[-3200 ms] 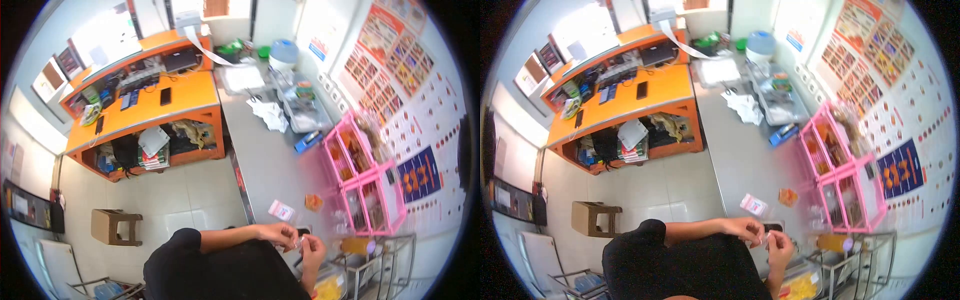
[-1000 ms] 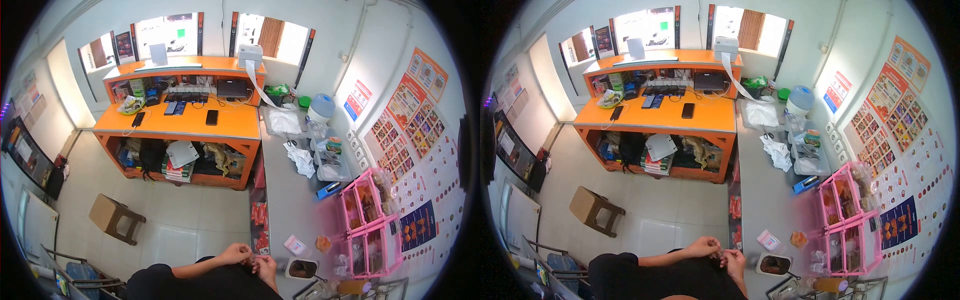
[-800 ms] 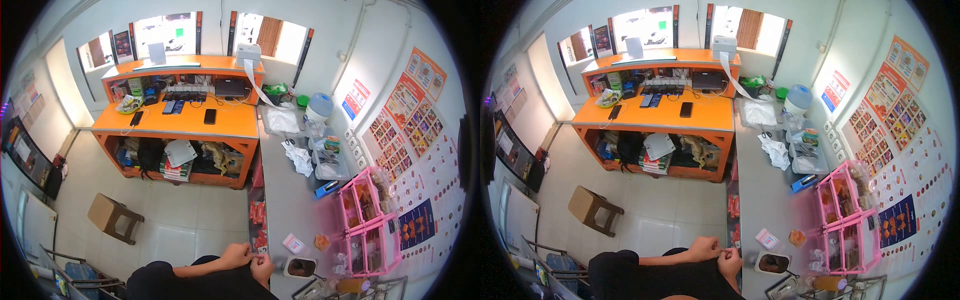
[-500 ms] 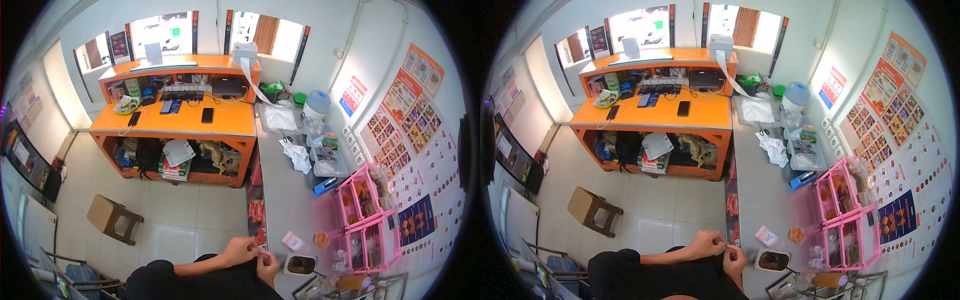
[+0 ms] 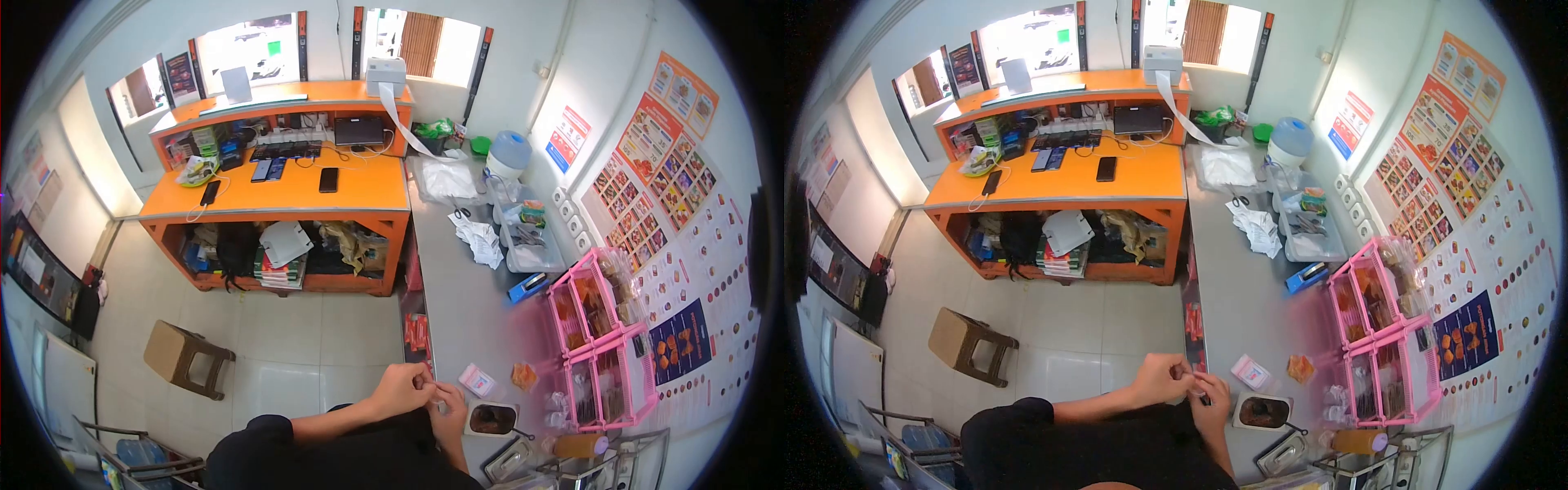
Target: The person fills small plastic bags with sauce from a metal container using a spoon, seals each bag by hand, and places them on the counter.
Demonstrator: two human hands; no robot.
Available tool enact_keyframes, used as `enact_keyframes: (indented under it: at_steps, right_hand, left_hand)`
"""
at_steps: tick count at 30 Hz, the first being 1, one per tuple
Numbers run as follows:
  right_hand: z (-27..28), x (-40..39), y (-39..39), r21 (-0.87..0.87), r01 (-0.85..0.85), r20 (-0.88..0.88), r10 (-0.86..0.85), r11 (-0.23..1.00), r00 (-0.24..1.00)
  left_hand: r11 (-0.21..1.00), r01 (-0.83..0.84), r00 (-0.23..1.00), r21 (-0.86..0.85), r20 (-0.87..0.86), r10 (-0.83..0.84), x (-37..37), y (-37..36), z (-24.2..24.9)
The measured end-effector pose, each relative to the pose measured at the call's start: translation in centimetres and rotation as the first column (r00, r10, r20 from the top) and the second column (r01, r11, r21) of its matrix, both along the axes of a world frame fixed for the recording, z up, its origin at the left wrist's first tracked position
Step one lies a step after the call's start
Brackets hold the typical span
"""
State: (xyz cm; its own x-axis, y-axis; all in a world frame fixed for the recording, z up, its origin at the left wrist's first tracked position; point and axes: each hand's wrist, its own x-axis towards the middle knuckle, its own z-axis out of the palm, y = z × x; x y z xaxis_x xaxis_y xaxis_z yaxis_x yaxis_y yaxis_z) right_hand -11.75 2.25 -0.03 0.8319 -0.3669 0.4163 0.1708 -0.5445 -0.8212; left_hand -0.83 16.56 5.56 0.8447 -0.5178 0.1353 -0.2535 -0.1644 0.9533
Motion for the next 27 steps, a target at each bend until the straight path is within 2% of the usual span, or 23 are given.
enact_keyframes:
  at_steps: [3, 5, 6, 9, 12, 15, 18, 20, 24, 26, 27]
  right_hand:
    - [-0.1, 0.0, -0.9, 0.270, 0.005, -0.004, -0.004, 0.963, 1.000]
    - [2.6, -0.1, -1.3, 0.416, 0.035, -0.050, -0.016, 0.909, 0.999]
    - [3.2, -0.1, -1.7, 0.407, 0.020, -0.037, -0.005, 0.913, 0.999]
    - [4.7, -0.2, -3.4, 0.361, -0.022, -0.002, 0.025, 0.932, 1.000]
    - [7.2, 0.0, -4.2, 0.284, -0.050, 0.047, 0.039, 0.957, 0.998]
    - [9.9, 0.1, -4.8, 0.228, -0.060, 0.105, 0.036, 0.972, 0.994]
    - [11.0, 0.3, -5.6, 0.160, -0.058, 0.115, 0.040, 0.985, 0.993]
    - [11.6, 0.7, -6.1, 0.073, -0.063, 0.161, 0.051, 0.995, 0.986]
    - [11.4, 0.7, -6.9, 0.264, -0.027, 0.174, -0.020, 0.964, 0.985]
    - [10.9, 0.6, -7.6, 0.347, -0.024, 0.204, -0.051, 0.938, 0.978]
    - [10.7, 0.5, -8.0, 0.331, -0.020, 0.199, -0.049, 0.943, 0.979]
  left_hand:
    - [0.993, 0.099, 0.994, -0.072, -0.036, -0.101, 0.8, 0.2, 1.9]
    - [0.982, 0.140, 0.970, -0.130, 0.216, -0.110, 1.9, 0.1, 4.3]
    - [0.974, 0.166, 0.935, -0.154, 0.337, -0.106, 2.2, 0.0, 4.8]
    - [0.884, 0.399, 0.899, -0.243, 0.292, -0.325, 3.2, -0.8, 2.6]
    - [0.876, 0.411, 0.908, -0.250, 0.029, -0.418, 3.2, -0.8, 2.6]
    - [0.861, 0.402, 0.913, -0.310, 0.067, -0.402, 3.3, -1.5, 3.1]
    - [0.851, 0.359, 0.924, -0.383, 0.014, -0.383, 2.6, -2.3, 4.9]
    - [0.885, 0.344, 0.934, -0.312, 0.017, -0.357, 2.2, -2.8, 6.4]
    - [0.928, 0.297, 0.954, -0.226, 0.117, -0.277, 1.8, -3.9, 7.8]
    - [0.920, 0.289, 0.952, -0.264, 0.176, -0.248, 1.8, -4.5, 8.0]
    - [0.916, 0.286, 0.950, -0.282, 0.205, -0.234, 1.8, -4.8, 8.0]
